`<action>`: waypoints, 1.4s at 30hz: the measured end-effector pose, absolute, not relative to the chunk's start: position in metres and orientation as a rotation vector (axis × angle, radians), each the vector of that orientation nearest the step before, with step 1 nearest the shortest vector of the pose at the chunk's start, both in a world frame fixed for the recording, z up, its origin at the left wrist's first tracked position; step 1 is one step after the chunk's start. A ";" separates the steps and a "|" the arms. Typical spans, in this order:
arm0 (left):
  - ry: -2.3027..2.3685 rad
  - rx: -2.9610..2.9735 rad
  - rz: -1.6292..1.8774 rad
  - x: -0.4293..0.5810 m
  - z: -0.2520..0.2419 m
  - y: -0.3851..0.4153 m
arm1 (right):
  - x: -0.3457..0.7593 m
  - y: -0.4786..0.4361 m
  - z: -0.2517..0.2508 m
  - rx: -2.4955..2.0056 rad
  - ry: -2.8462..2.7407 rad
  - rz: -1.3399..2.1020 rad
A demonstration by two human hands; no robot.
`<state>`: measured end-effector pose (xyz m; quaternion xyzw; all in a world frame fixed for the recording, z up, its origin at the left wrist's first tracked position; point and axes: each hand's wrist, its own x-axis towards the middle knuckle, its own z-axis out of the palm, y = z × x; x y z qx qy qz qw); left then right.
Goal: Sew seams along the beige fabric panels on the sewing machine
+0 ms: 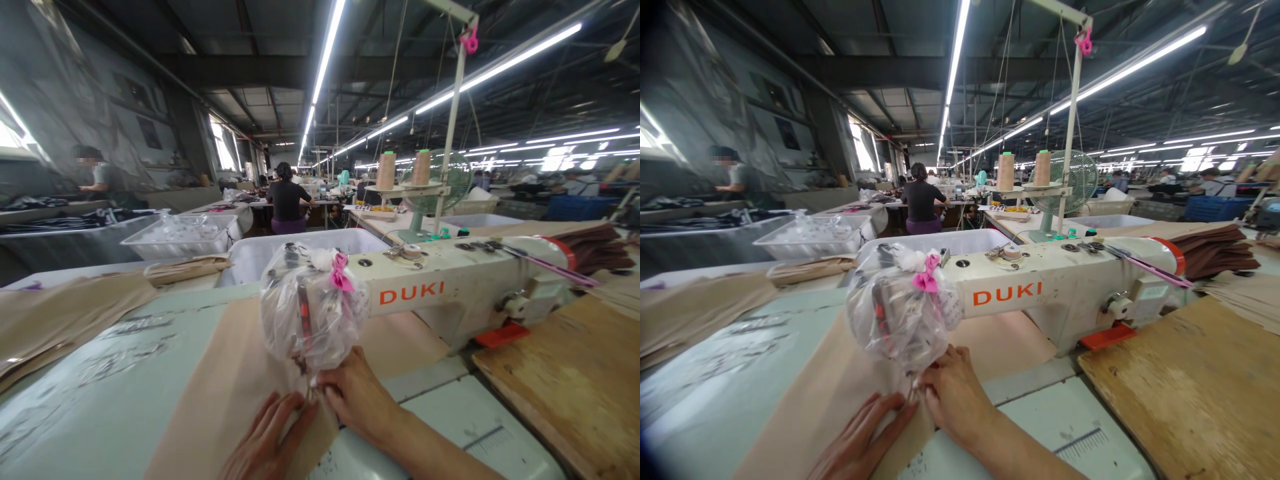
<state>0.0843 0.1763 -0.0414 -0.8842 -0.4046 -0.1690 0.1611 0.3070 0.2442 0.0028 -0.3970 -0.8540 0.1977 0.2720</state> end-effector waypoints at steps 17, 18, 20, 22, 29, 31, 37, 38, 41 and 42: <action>-1.175 -2.381 -0.574 0.103 -0.017 0.187 | 0.307 0.250 -0.004 -1.233 -2.236 0.325; -1.177 -2.378 -0.569 0.103 -0.018 0.187 | 0.306 0.249 -0.004 -1.221 -2.241 0.336; -1.160 -2.379 -0.589 0.104 -0.020 0.187 | 0.306 0.248 -0.002 -1.191 -2.253 0.362; -1.152 -2.383 -0.615 0.104 -0.021 0.187 | 0.306 0.246 0.001 -1.132 -2.282 0.401; -1.178 -2.393 -0.588 0.107 -0.012 0.189 | 0.306 0.248 0.003 -1.061 -2.360 0.442; -1.184 -2.379 -0.594 0.107 -0.012 0.190 | 0.306 0.250 0.002 -1.090 -2.350 0.429; -1.160 -2.357 -0.632 0.106 -0.014 0.192 | 0.306 0.250 0.003 -1.118 -2.365 0.406; -1.159 -2.363 -0.625 0.106 -0.013 0.192 | 0.306 0.250 0.003 -1.120 -2.364 0.408; -1.153 -2.374 -0.597 0.105 -0.009 0.191 | 0.307 0.252 0.000 -1.108 -2.352 0.397; -1.151 -2.366 -0.587 0.106 -0.008 0.191 | 0.307 0.252 -0.001 -1.101 -2.347 0.387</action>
